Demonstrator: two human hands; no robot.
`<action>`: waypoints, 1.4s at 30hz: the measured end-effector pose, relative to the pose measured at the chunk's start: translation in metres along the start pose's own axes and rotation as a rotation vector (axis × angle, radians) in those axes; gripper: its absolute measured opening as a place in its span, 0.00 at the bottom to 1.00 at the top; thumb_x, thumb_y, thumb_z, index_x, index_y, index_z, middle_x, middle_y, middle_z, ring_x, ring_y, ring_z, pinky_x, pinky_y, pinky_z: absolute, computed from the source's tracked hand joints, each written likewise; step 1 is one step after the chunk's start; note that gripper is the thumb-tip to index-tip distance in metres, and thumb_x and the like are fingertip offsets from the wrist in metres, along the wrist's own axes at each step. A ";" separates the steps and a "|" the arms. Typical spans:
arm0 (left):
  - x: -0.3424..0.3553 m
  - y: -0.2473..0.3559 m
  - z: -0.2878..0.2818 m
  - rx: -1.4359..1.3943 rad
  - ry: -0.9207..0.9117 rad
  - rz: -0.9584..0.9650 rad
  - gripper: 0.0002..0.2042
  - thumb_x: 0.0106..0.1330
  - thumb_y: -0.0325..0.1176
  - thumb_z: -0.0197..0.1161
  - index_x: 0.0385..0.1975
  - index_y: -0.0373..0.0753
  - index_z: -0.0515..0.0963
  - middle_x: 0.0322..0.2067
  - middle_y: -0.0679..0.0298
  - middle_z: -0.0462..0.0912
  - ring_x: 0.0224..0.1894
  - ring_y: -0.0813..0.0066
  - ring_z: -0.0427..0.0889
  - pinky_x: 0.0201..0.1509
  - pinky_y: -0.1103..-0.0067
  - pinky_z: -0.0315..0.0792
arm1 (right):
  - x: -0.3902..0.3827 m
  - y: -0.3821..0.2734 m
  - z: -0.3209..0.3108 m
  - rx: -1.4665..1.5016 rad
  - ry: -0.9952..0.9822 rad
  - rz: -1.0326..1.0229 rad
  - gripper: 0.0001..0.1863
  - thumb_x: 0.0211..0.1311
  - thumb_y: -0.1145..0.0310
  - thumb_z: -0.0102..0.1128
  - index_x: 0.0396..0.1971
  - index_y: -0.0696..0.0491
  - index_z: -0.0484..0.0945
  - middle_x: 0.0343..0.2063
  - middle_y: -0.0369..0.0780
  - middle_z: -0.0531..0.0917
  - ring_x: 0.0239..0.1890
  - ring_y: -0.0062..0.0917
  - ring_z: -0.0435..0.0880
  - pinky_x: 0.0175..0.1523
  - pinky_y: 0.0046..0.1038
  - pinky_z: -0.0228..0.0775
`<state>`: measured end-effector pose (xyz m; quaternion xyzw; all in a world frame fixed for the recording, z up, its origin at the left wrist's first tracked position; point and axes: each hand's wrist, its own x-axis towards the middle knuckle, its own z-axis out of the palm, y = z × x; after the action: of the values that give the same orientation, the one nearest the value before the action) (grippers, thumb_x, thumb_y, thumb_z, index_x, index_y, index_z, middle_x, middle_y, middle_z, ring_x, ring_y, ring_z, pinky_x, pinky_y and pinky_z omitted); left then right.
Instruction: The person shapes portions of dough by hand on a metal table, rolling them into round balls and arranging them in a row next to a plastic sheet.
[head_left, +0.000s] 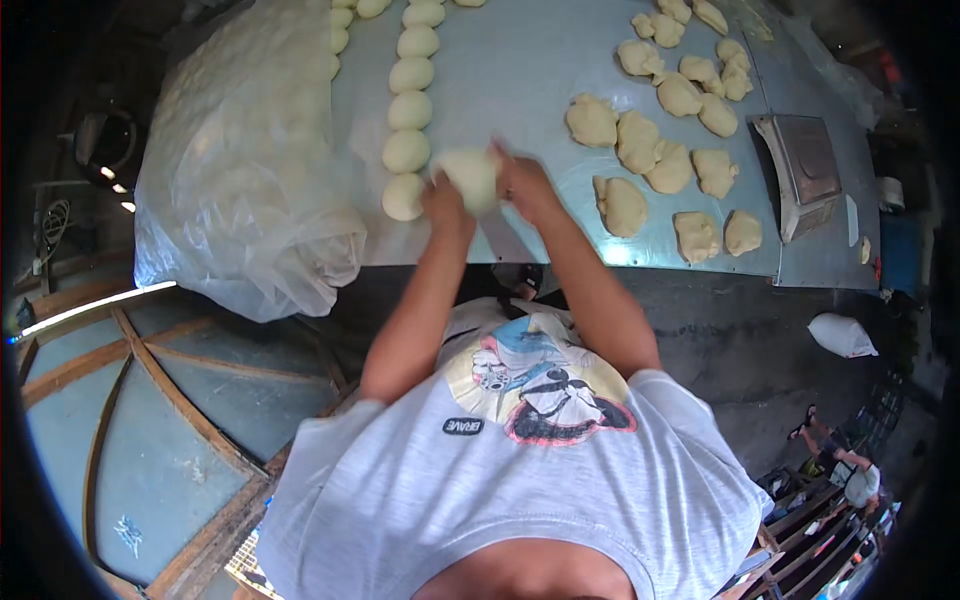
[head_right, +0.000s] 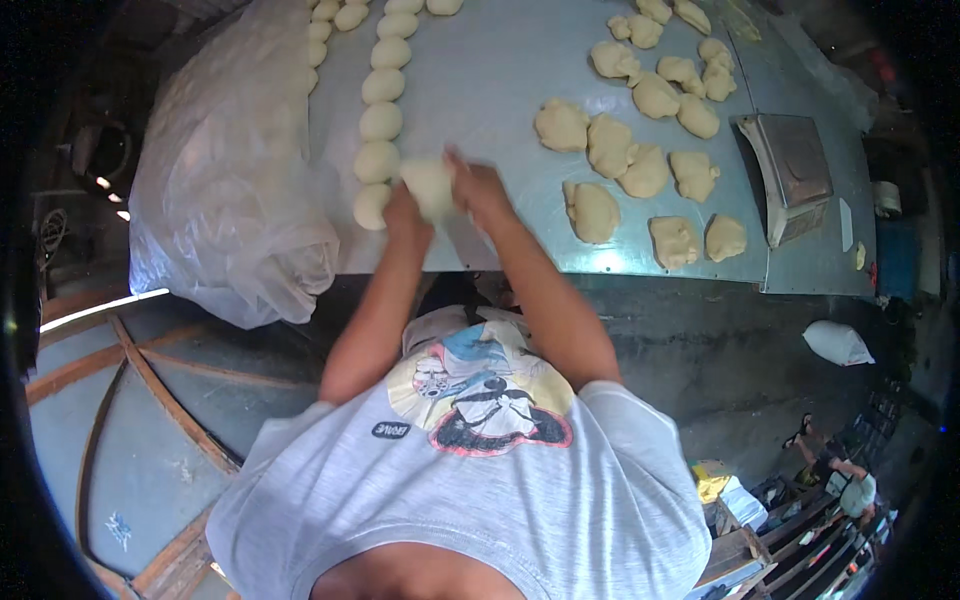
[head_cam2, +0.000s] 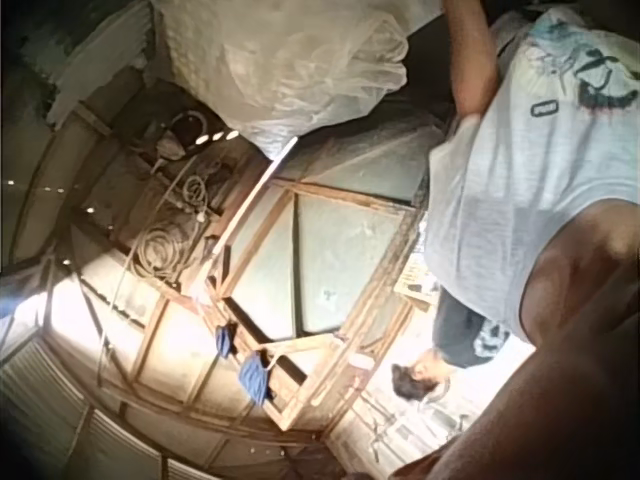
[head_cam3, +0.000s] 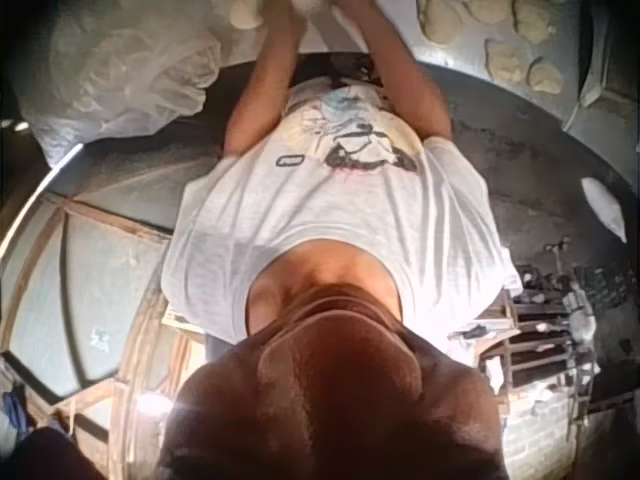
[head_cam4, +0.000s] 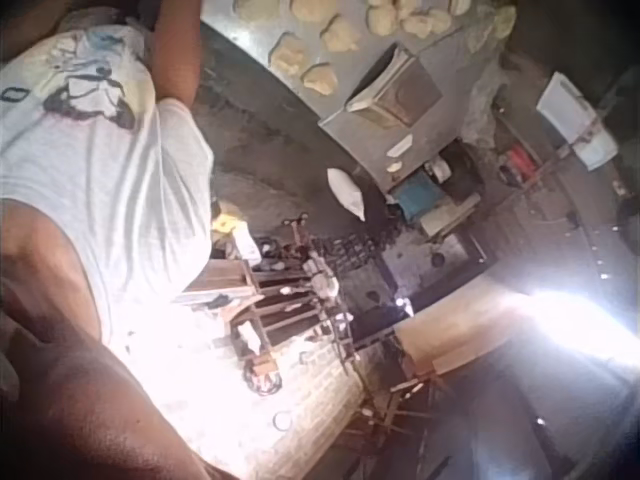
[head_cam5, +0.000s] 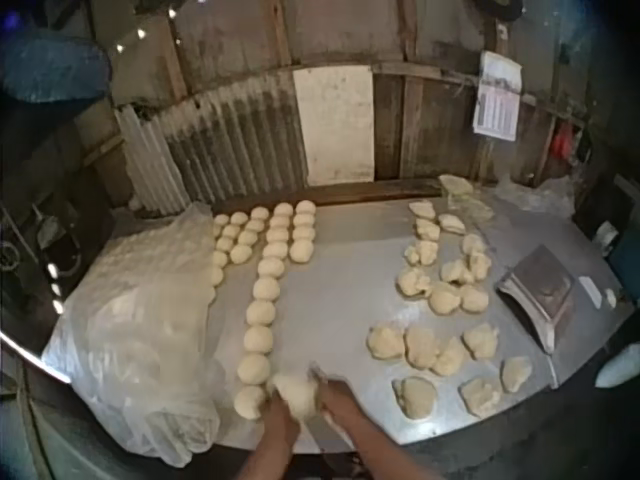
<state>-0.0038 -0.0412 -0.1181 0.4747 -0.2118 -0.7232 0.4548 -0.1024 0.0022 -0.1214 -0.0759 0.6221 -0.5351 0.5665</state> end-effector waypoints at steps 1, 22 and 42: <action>0.007 0.015 0.021 0.124 -0.012 0.158 0.14 0.76 0.38 0.48 0.48 0.32 0.71 0.42 0.59 0.78 0.41 0.67 0.81 0.41 0.69 0.78 | -0.004 -0.032 0.006 0.022 -0.030 -0.103 0.31 0.62 0.40 0.61 0.37 0.59 0.81 0.40 0.43 0.84 0.41 0.26 0.82 0.49 0.29 0.73; -0.069 0.068 0.046 0.575 -0.549 0.715 0.22 0.79 0.43 0.40 0.58 0.30 0.69 0.52 0.41 0.77 0.61 0.54 0.74 0.64 0.70 0.65 | -0.027 -0.105 0.013 0.346 -0.283 -0.344 0.44 0.71 0.32 0.32 0.71 0.56 0.56 0.67 0.44 0.65 0.70 0.31 0.62 0.75 0.34 0.46; 0.007 0.127 0.072 0.705 -0.800 0.117 0.16 0.72 0.42 0.51 0.50 0.37 0.77 0.49 0.61 0.80 0.54 0.74 0.75 0.60 0.75 0.68 | -0.073 -0.131 0.035 0.482 -0.370 -0.276 0.28 0.72 0.47 0.43 0.59 0.55 0.63 0.55 0.49 0.72 0.56 0.44 0.74 0.59 0.42 0.71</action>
<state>-0.0102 -0.1191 0.0058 0.2732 -0.6245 -0.7063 0.1910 -0.1169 -0.0213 0.0304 -0.1191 0.3480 -0.7157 0.5937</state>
